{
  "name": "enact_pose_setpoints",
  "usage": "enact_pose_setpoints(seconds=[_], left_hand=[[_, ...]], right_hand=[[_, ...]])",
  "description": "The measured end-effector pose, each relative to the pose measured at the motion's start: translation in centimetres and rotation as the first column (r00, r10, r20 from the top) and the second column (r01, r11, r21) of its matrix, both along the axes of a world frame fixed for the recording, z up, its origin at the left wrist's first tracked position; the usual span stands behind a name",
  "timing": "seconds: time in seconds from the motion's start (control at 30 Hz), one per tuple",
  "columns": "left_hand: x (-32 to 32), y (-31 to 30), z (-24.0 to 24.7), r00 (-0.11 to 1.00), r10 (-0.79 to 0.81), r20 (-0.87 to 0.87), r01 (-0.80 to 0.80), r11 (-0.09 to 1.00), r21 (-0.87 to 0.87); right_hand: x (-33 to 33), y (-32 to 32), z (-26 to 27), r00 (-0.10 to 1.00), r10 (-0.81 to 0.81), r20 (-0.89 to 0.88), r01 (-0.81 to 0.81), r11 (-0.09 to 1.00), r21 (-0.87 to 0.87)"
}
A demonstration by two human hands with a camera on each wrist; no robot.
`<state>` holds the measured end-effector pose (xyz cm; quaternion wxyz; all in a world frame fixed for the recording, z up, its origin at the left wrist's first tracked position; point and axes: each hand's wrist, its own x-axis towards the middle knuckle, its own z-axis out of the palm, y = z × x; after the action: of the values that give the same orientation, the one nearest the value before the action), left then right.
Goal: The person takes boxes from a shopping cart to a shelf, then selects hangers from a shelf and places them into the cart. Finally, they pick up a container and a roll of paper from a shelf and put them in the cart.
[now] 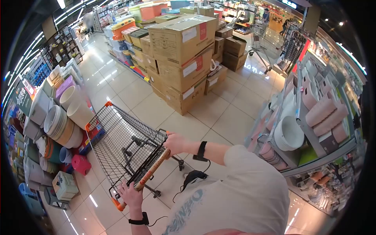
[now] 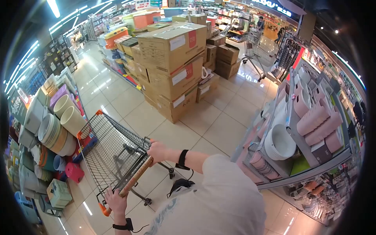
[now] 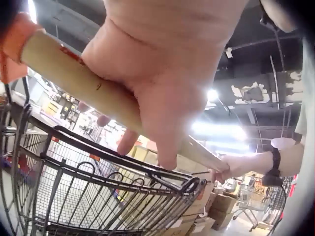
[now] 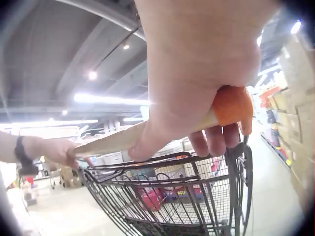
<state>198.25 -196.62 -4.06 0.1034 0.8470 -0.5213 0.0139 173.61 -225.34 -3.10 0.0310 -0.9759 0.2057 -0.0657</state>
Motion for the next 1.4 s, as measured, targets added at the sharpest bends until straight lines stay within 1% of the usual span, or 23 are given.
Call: enact_pose_setpoints(seconds=[0.03,0.13,0.17,0.3,0.43,0.53,0.57,0.63,0.67,0.77,0.87,0.9,0.93,1.0,1.07,1.13,1.2,1.23,1.27,1.3,1.33,1.37,1.4], left_hand=[[-0.4,-1.0,0.1,0.998,-0.024,0.055,0.027,0.999,-0.040],[-0.6,-4.1,0.3,1.000,-0.025,-0.013,0.024,0.995,-0.100],[0.2,-5.1,-0.3,0.998,-0.060,0.016,0.061,0.988,-0.139],[2.4,-9.3,-0.4,0.997,-0.037,0.071,0.046,0.990,-0.130],[6.9,-14.0,-1.3,0.999,-0.028,0.021,0.031,0.990,-0.138],[10.5,-17.5,-1.6,0.994,0.011,0.105,0.002,0.992,-0.129],[11.8,-18.6,-1.8,0.999,0.017,0.049,-0.012,0.995,-0.096],[13.5,-21.5,-0.1,0.996,0.071,0.052,-0.069,0.997,-0.040],[14.1,-21.9,0.4,0.993,0.104,0.057,-0.103,0.995,-0.010],[14.8,-22.5,-0.9,0.981,0.181,0.071,-0.161,0.961,-0.226],[15.6,-20.0,-2.9,0.965,0.259,0.029,-0.246,0.943,-0.225],[15.7,-18.2,-3.8,0.941,0.337,-0.012,-0.331,0.916,-0.227],[15.7,-15.7,-5.2,0.883,0.431,-0.186,-0.455,0.883,-0.112],[16.3,-9.4,-8.7,0.629,0.608,-0.484,-0.634,0.762,0.134],[16.3,-1.1,-15.4,0.423,0.788,-0.447,-0.610,0.613,0.502],[12.4,8.4,-18.2,0.411,0.767,-0.493,-0.637,0.628,0.446],[8.5,15.8,-21.8,-0.023,0.887,-0.462,-0.779,0.274,0.564],[5.2,21.5,-27.6,-0.050,0.885,-0.464,-0.828,0.223,0.514],[2.3,25.9,-31.1,-0.073,0.880,-0.469,-0.872,0.172,0.458],[-1.1,26.4,-30.3,-0.519,0.575,-0.632,-0.835,-0.184,0.518],[-4.7,26.4,-28.7,-0.708,0.108,-0.698,-0.612,-0.587,0.530],[-8.0,28.9,-30.3,-0.695,-0.157,-0.702,-0.427,-0.694,0.579],[-11.8,29.4,-30.7,-0.693,-0.132,-0.708,-0.473,-0.658,0.586]], right_hand=[[0.0,-1.3,-0.4,1.000,0.003,0.003,-0.003,1.000,-0.009],[0.3,-4.9,-1.0,0.999,0.007,0.048,-0.006,1.000,-0.021],[0.6,-5.9,-0.8,0.997,0.001,0.077,0.000,1.000,-0.013],[2.7,-9.6,-1.1,0.980,0.009,0.200,-0.007,1.000,-0.013],[6.1,-13.6,-1.8,0.957,0.015,0.288,0.009,0.997,-0.081],[8.7,-16.6,-1.4,0.931,0.063,0.360,-0.043,0.997,-0.065],[9.6,-17.8,-1.4,0.940,0.080,0.333,-0.068,0.997,-0.049],[11.5,-20.4,-1.2,0.931,0.104,0.351,-0.078,0.993,-0.085],[12.7,-21.3,-1.1,0.924,0.120,0.364,-0.089,0.991,-0.100],[15.8,-24.8,-1.1,0.944,0.108,0.313,-0.085,0.993,-0.086],[19.2,-28.4,-0.9,0.967,0.077,0.244,-0.070,0.997,-0.037],[20.3,-29.5,-0.5,0.974,0.080,0.211,-0.076,0.997,-0.028],[21.2,-30.8,-0.5,0.980,0.065,0.187,-0.060,0.998,-0.033],[23.6,-32.8,0.2,0.987,0.053,0.151,-0.048,0.998,-0.035],[25.7,-34.2,1.4,0.985,0.059,0.165,-0.049,0.997,-0.064],[27.4,-35.8,0.4,0.979,0.049,0.198,-0.029,0.994,-0.102],[28.9,-38.7,-1.0,0.969,0.058,0.239,-0.020,0.987,-0.158],[30.0,-39.5,-1.7,0.956,0.092,0.279,-0.040,0.982,-0.186],[30.8,-40.1,-1.5,0.951,0.097,0.294,-0.050,0.985,-0.165],[31.2,-39.7,-0.5,0.935,0.139,0.326,-0.086,0.982,-0.171],[32.0,-41.5,-1.7,0.940,0.168,0.295,-0.085,0.958,-0.274],[32.6,-42.1,-2.9,0.941,0.115,0.318,-0.009,0.949,-0.316],[33.7,-42.8,-3.3,0.953,0.043,0.301,0.063,0.940,-0.334]])
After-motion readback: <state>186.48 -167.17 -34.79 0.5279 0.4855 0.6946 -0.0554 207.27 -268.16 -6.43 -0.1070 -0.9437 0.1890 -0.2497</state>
